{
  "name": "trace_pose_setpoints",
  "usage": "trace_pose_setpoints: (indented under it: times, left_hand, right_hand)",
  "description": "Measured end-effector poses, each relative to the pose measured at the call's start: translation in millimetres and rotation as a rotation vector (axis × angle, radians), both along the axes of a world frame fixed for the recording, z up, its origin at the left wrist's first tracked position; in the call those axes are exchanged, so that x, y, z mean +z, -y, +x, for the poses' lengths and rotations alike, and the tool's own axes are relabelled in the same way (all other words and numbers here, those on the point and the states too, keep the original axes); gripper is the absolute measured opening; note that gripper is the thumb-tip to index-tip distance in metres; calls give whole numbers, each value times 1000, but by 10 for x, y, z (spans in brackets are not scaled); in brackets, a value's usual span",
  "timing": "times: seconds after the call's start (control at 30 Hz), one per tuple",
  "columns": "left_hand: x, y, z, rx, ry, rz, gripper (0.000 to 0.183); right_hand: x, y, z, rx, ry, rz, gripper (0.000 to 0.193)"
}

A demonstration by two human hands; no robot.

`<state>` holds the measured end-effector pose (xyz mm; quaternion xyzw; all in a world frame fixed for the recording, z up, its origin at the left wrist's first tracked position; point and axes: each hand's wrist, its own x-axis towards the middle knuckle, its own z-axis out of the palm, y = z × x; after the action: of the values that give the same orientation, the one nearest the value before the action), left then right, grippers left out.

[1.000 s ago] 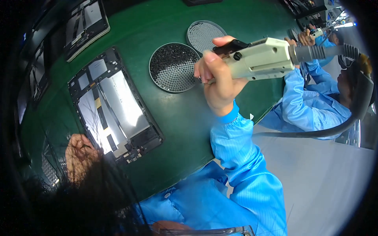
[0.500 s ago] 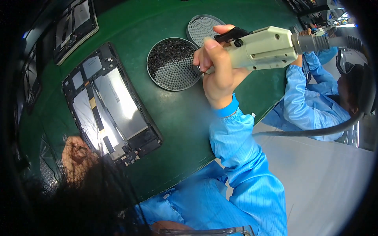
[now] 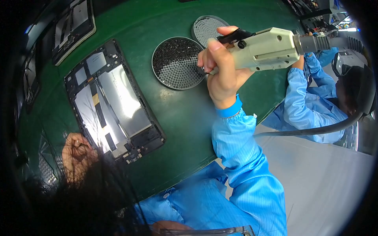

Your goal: The person assembles electronic components and silver chips into a black housing, securing them with a pneumatic screwdriver.

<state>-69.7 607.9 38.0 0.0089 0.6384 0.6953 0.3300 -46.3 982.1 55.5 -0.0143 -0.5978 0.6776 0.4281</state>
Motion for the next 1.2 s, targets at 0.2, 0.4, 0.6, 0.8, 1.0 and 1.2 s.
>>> trace_pose_setpoints:
  times: [0.2, 0.4, 0.6, 0.8, 1.0, 1.2]
  left_hand:
    - [62, 36, 7, -8, 19, -70, 35]
    - [27, 135, 0, -28, 5, -43, 33]
    - [10, 118, -62, -188, -102, -33, 33]
    - [-50, 105, -65, -168, -42, 73, 28]
    - [-67, 144, -63, -166, -122, 50, 26]
    - [-47, 134, -68, -146, -197, 41, 25]
  right_hand:
    - [38, 50, 42, 18, 38, 61, 23]
    - [26, 13, -19, 107, 91, 49, 15]
    - [155, 54, 77, 8, -35, 62, 26]
    - [361, 1308, 194, 678, -166, -170, 23]
    - [204, 2115, 293, 728, 93, -104, 30]
    - [148, 2094, 213, 742, 141, -93, 28]
